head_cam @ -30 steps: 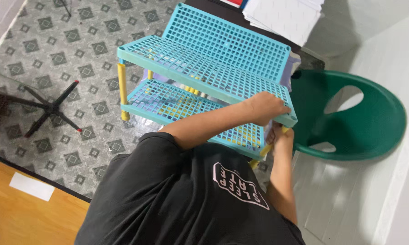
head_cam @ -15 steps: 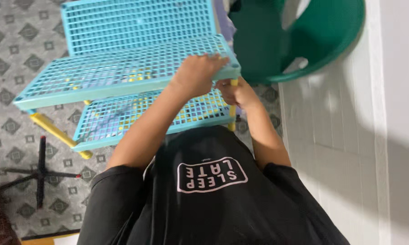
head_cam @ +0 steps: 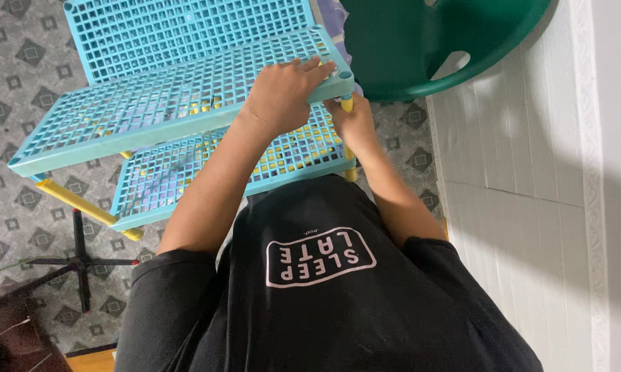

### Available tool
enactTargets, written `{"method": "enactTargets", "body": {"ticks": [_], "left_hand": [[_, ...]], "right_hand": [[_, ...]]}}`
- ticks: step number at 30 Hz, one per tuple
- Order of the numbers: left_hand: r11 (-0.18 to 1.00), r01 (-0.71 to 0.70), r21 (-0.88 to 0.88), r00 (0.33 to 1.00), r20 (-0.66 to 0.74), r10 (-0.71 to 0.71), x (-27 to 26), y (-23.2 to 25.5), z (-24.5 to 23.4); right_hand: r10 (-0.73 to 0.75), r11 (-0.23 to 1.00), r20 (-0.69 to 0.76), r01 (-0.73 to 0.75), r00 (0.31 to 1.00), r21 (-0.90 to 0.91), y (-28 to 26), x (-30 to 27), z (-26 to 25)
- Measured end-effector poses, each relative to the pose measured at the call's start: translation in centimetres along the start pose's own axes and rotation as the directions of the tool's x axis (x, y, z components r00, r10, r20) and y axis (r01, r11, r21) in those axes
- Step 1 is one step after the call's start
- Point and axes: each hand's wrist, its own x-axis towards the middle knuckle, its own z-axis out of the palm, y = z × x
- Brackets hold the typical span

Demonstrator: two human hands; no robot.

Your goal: The person assembles a three-tier plastic shelf by inserting yellow cylindrical legs into the holes of light blue grid trays. They repeatedly insert, remove, and reposition the legs to align the trays and secure the structure.

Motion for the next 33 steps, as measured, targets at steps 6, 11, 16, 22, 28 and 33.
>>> {"method": "enactTargets", "body": {"ticks": [6,11,16,22,28,33], "left_hand": [[1.000,0.010,0.001,1.000,-0.014,-0.010,-0.2,0.6,-0.2],[1.000,0.028,0.001,0.996,-0.087,-0.028,-1.9,1.8,-1.6],[0.998,0.043,-0.040,0.956,-0.287,-0.052,-9.4,-0.2,-3.7],[0.587,0.391,-0.709,0.734,-0.146,-0.664,-22.4,3.7,0.9],[-0.475,-0.598,-0.645,0.403,0.271,-0.874,-23.4,2.0,4.5],[-0.294,-0.600,-0.744,0.313,0.120,-0.942,-19.3,2.3,2.6]], "right_hand": [[0.011,0.957,0.314,-0.101,0.949,0.271,0.1,0.3,-1.2],[0.050,0.995,0.202,-0.066,0.978,0.076,0.9,-0.4,-1.2],[0.018,0.999,0.155,-0.025,0.988,0.043,1.8,-1.5,-1.3],[-0.040,0.999,0.088,0.042,0.995,-0.023,3.1,-2.5,-1.3],[-0.093,0.995,0.132,0.097,0.987,-0.026,6.6,-3.3,-2.0],[-0.058,0.985,0.160,0.031,0.985,0.168,8.4,-5.3,-3.2]]}}
